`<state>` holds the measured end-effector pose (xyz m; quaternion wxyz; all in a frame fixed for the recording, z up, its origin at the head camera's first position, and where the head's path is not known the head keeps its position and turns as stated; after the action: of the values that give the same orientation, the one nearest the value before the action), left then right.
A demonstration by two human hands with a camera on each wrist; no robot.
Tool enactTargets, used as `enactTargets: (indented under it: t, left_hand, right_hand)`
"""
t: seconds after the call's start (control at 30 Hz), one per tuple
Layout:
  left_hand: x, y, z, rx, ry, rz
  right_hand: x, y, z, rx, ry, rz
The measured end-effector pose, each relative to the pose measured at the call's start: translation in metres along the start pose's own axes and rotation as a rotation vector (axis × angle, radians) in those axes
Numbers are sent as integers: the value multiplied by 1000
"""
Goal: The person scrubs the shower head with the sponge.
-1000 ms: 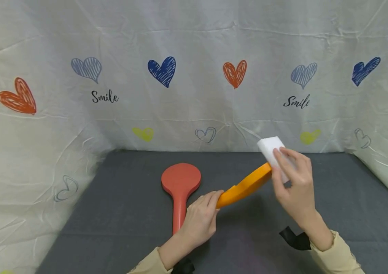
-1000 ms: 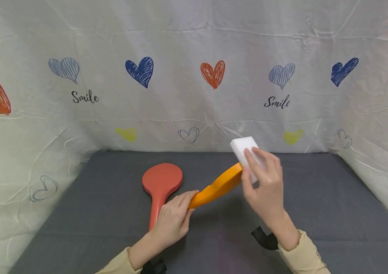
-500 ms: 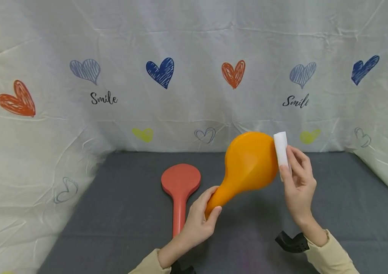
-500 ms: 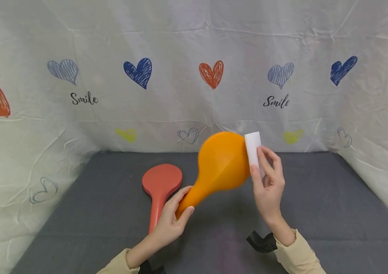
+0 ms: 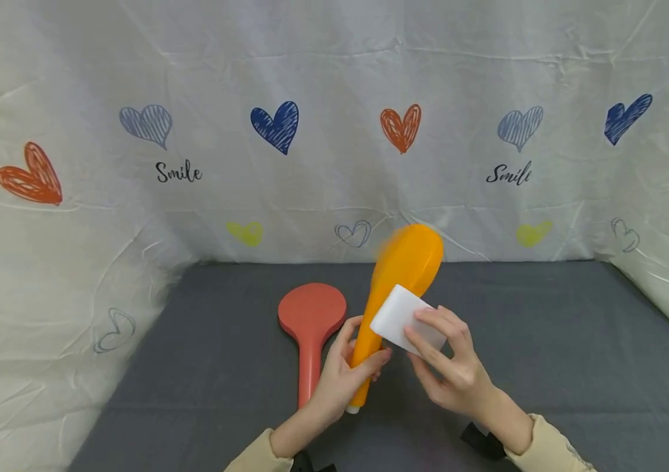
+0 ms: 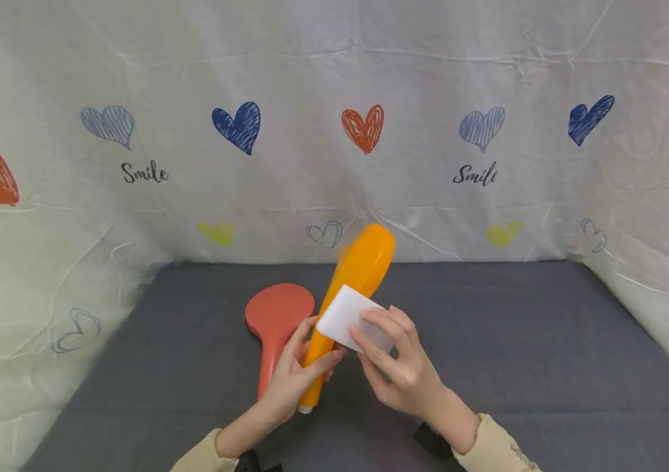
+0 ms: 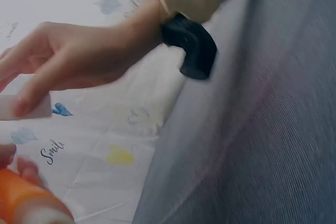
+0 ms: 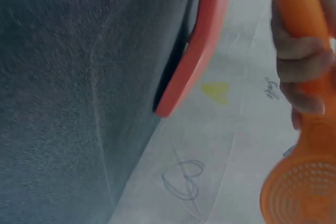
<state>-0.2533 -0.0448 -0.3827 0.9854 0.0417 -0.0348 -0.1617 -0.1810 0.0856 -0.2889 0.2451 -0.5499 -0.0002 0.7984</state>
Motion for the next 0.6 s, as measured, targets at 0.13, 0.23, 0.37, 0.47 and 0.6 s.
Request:
enactTargets:
  t: [0.13,0.23,0.37,0.47,0.6]
  left_hand:
    - [0,7,-2,62,-80,-90]
    - [0,8,-6,85,-122,-121]
    - [3,17,-7,166,-94,-243]
    - [5,26,-6,224,-62,-344]
    - [7,29,-6,246,-59,-382]
  right_hand:
    - [-2,7,0,19,-39,-12]
    - [2,12,5,4,-27,-21]
    - [15,19,18,-36,71,-60]
    - [25,18,35,-22,183,-87]
    - [38,7,64,29,376,-88]
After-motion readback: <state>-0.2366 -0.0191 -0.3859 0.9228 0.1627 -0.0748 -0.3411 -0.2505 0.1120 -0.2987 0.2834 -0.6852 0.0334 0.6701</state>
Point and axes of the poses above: each hand's wrist, its own x-axis away from the middle knuckle, its own y-axis out of the palm, z = x × y, the point moved 9 cm from there along -x, towards the middle knuckle, and after that the axes turned 15 degrees about -y, right-handed, at the moved point
